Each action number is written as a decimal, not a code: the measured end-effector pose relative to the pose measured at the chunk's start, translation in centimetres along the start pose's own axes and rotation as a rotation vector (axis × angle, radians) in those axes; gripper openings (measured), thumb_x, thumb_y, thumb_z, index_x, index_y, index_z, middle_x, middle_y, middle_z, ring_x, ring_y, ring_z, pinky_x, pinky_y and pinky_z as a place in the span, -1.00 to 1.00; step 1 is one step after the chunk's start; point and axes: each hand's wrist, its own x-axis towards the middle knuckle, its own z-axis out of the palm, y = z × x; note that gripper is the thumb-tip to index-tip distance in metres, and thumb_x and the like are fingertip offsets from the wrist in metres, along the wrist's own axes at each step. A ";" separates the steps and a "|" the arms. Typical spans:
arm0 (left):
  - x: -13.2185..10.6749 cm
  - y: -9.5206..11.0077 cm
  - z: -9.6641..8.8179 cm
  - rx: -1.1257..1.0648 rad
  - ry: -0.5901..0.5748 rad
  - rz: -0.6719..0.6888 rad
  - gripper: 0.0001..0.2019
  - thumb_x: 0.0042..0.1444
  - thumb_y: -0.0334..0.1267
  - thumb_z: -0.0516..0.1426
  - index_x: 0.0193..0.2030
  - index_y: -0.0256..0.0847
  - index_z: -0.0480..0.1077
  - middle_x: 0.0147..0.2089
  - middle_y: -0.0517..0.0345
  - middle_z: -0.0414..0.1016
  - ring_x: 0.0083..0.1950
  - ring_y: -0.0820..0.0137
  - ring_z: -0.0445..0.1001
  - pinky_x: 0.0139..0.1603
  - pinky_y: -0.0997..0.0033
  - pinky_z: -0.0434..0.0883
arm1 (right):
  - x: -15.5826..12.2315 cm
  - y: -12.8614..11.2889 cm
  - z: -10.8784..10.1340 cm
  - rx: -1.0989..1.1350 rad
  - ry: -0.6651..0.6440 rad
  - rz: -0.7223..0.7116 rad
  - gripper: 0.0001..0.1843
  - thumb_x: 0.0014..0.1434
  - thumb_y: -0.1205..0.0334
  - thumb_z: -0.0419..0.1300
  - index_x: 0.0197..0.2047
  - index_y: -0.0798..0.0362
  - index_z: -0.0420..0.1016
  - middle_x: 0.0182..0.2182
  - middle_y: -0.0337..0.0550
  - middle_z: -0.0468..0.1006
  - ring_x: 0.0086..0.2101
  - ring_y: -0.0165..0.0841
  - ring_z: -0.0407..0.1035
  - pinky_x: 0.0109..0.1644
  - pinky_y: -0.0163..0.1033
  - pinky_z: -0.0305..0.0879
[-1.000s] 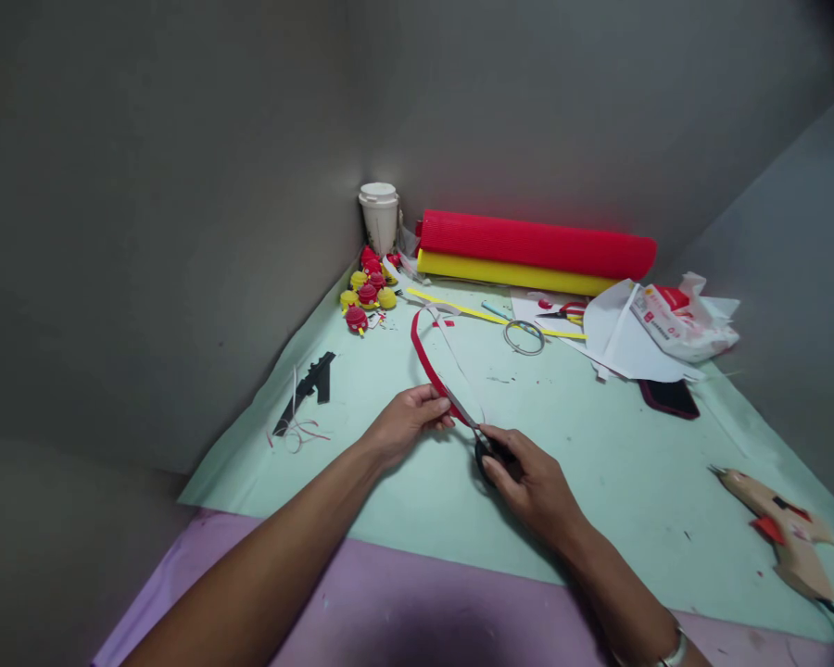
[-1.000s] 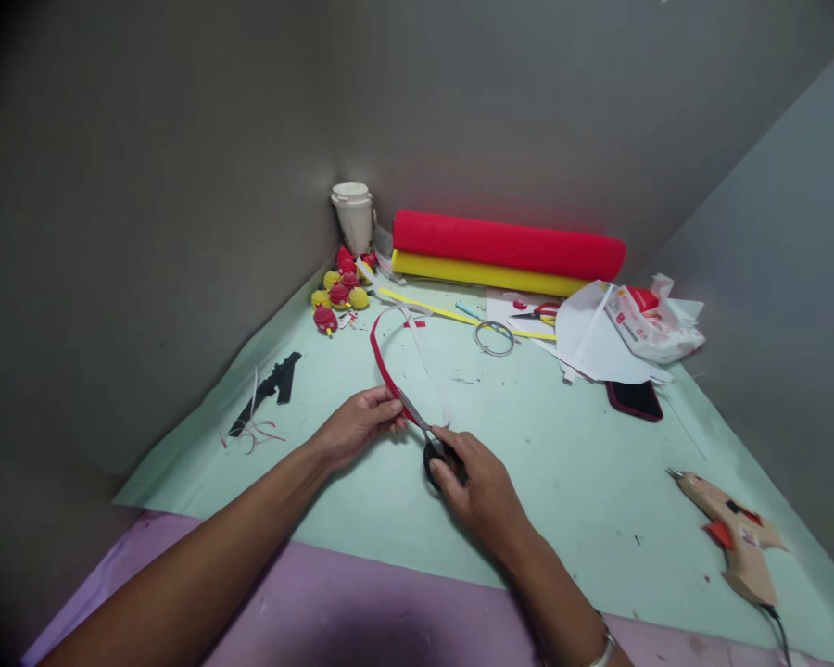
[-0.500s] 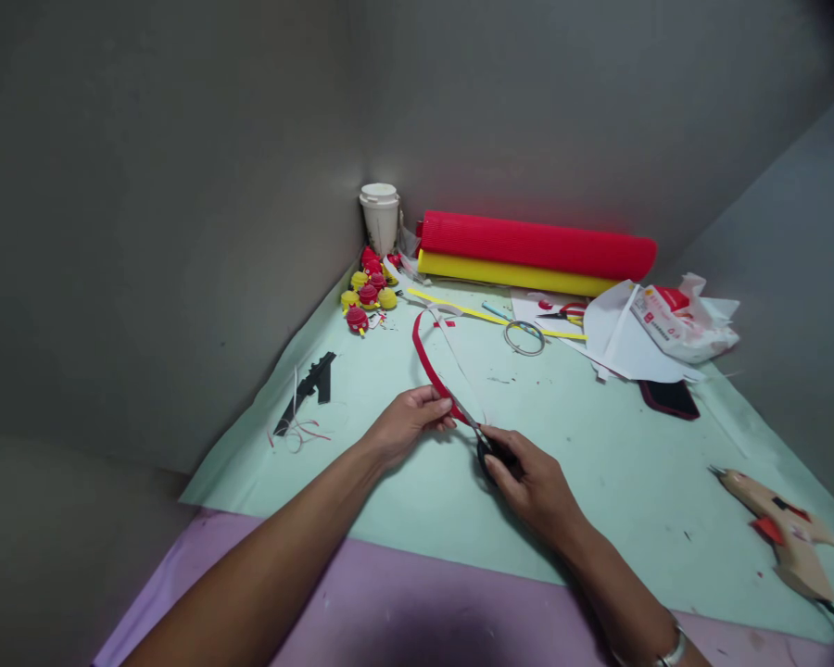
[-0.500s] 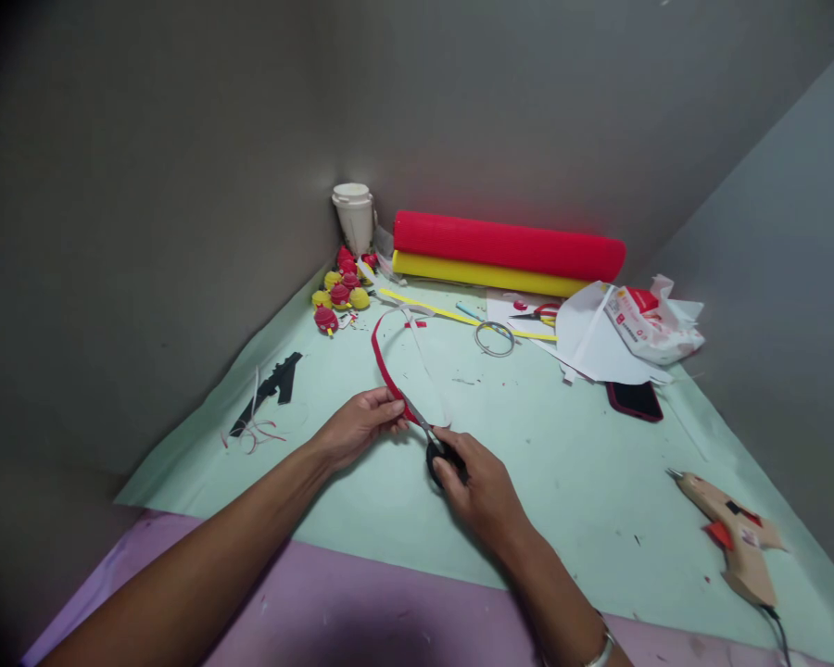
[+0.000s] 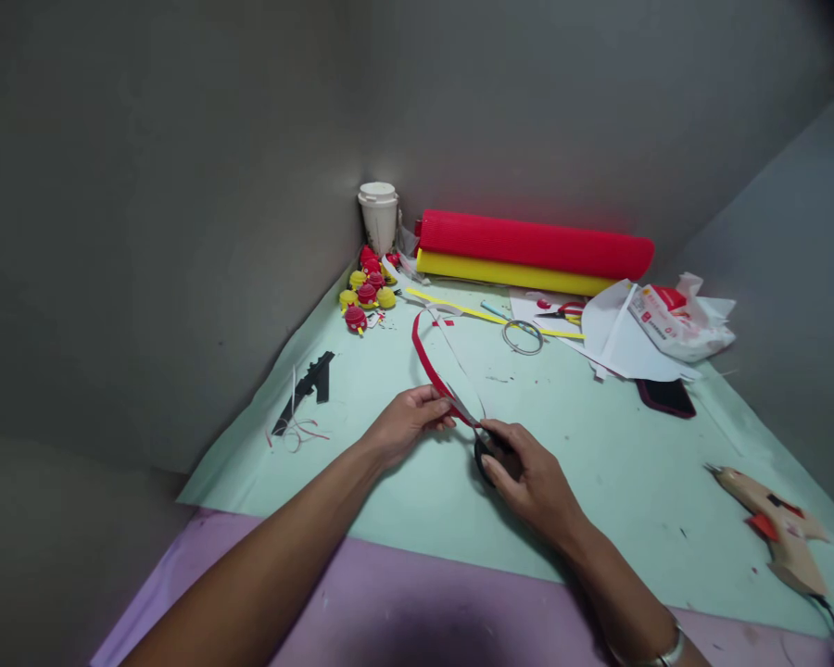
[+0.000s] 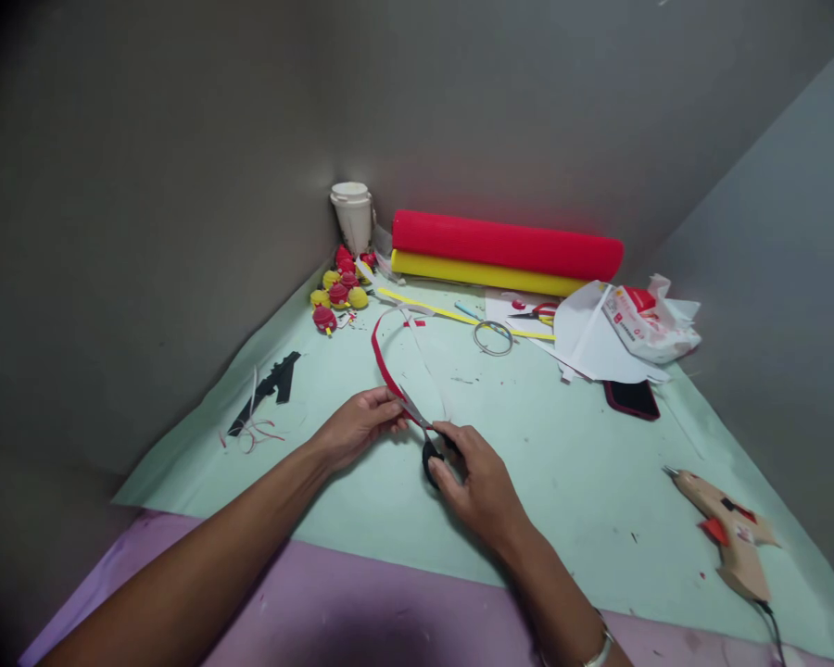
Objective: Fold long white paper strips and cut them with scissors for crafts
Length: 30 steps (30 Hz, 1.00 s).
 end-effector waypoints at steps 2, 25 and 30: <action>-0.1 0.2 0.0 0.008 0.004 0.007 -0.76 0.02 -0.20 0.30 -0.25 -0.32 0.47 -0.37 0.11 0.50 -0.38 0.47 0.40 -0.29 0.47 0.29 | 0.1 0.2 -0.4 -0.021 0.053 0.038 -0.59 0.22 0.22 0.10 0.14 0.00 0.34 -0.15 -0.10 0.52 -0.21 -0.29 0.42 -0.11 -0.20 0.36; -2.5 -0.4 2.3 0.890 -0.005 0.497 -0.88 0.17 -0.26 0.12 -0.29 -0.22 0.46 -0.27 0.06 0.53 -0.24 0.31 0.46 -0.17 0.34 0.35 | 3.6 0.5 -4.3 0.042 0.078 0.350 -0.49 0.23 -0.03 0.07 0.16 0.05 0.40 0.07 0.06 0.48 0.07 -0.10 0.33 0.19 0.02 0.19; -3.6 -1.4 3.9 1.114 -0.203 0.818 -0.82 0.14 -0.39 0.06 -0.12 -0.19 0.40 -0.11 -0.02 0.52 -0.05 0.24 0.46 -0.03 0.28 0.36 | 2.5 -5.5 -3.1 0.847 -0.133 0.393 -0.44 0.16 -0.06 0.22 0.19 -0.03 0.37 -0.05 -0.05 0.57 -0.06 -0.22 0.43 0.07 -0.12 0.31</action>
